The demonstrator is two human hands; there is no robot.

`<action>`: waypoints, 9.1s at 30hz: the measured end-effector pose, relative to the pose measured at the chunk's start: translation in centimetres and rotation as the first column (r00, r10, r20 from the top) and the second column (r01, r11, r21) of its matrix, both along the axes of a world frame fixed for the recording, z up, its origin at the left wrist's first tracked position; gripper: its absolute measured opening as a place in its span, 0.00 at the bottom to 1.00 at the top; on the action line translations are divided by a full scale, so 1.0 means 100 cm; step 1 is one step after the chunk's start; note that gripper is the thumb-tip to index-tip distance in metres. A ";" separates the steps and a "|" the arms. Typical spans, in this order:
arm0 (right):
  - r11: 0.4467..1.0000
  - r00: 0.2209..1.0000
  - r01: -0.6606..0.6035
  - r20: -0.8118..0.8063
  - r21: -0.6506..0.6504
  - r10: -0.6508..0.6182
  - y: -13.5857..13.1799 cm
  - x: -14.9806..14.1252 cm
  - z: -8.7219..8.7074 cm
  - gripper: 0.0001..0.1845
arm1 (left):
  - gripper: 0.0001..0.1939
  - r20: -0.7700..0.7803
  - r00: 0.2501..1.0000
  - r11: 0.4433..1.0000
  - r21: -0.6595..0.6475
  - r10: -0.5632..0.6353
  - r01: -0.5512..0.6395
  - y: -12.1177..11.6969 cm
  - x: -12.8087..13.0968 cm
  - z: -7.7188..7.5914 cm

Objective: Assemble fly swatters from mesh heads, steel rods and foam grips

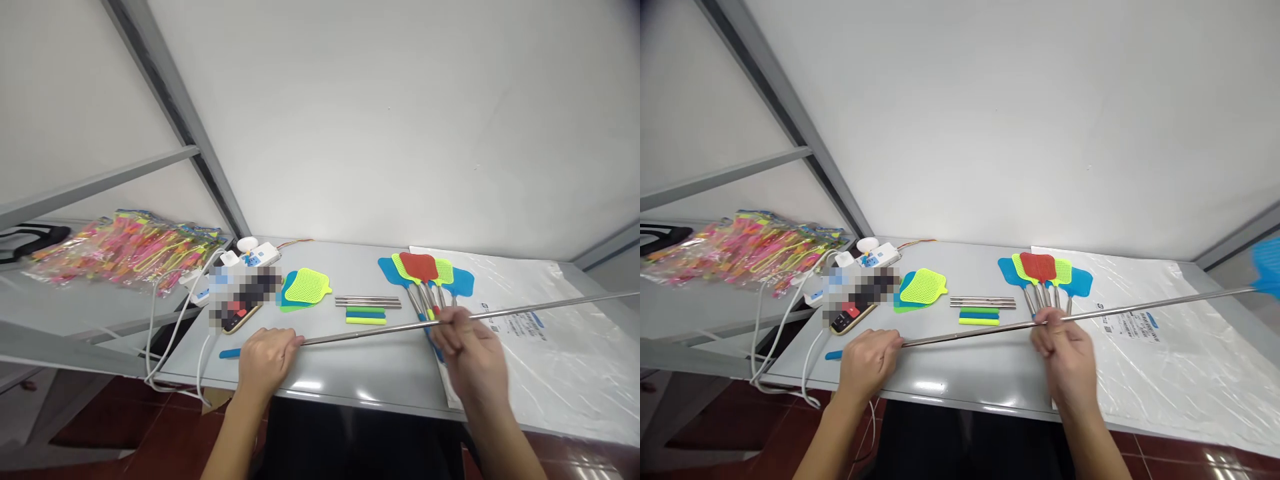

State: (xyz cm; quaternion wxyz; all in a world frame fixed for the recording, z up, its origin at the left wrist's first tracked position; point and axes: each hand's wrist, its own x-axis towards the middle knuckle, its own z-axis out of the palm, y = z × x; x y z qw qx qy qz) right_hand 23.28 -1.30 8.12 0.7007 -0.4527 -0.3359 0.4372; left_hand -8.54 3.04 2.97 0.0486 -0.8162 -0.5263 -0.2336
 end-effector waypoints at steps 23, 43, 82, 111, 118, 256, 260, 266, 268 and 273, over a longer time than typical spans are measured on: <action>0.972 0.935 0.222 -0.300 0.074 -0.191 0.004 0.074 0.018 0.22 | 0.13 0.363 0.925 0.981 -0.187 0.114 -0.047 -0.013 0.004 0.007; 0.925 0.843 0.304 -0.517 0.227 -0.150 0.023 0.068 0.009 0.28 | 0.20 0.718 0.650 0.949 -0.316 0.252 -0.019 -0.026 0.050 0.002; 0.954 0.811 0.298 -0.533 0.025 -0.239 0.052 0.043 0.014 0.22 | 0.15 0.553 0.817 0.897 -0.428 0.164 0.110 -0.038 -0.022 0.018; 0.979 0.820 0.155 0.569 -0.130 -0.054 0.007 -0.043 -0.029 0.27 | 0.14 0.656 0.752 0.830 -0.388 -0.056 0.401 -0.021 0.147 0.016; 0.764 0.521 0.511 0.849 -0.393 0.088 -0.002 0.044 -0.017 0.28 | 0.09 0.489 0.865 0.968 -0.145 -0.109 0.204 0.020 0.118 0.006; 0.853 0.848 -0.507 -0.104 0.123 0.520 0.036 -0.110 0.021 0.19 | 0.13 0.569 0.819 0.811 -0.443 -0.075 0.382 -0.036 0.083 0.055; 0.859 0.851 -0.506 -0.115 0.079 0.512 0.033 -0.116 0.027 0.21 | 0.13 0.586 0.806 0.837 -0.398 -0.081 0.374 -0.037 0.087 0.061; 0.836 0.823 -0.546 -0.146 0.063 0.549 0.034 -0.117 0.023 0.16 | 0.21 0.623 0.777 0.843 -0.367 -0.090 0.392 -0.038 0.091 0.062; 0.819 0.811 -0.573 -0.130 0.028 0.571 0.035 -0.121 0.019 0.15 | 0.18 0.662 0.748 0.823 -0.397 -0.050 0.407 -0.039 0.087 0.058; 0.743 0.729 -0.661 0.144 -0.103 0.669 0.040 -0.135 0.004 0.17 | 0.11 0.816 0.558 0.750 -0.462 0.151 0.474 -0.042 0.063 0.030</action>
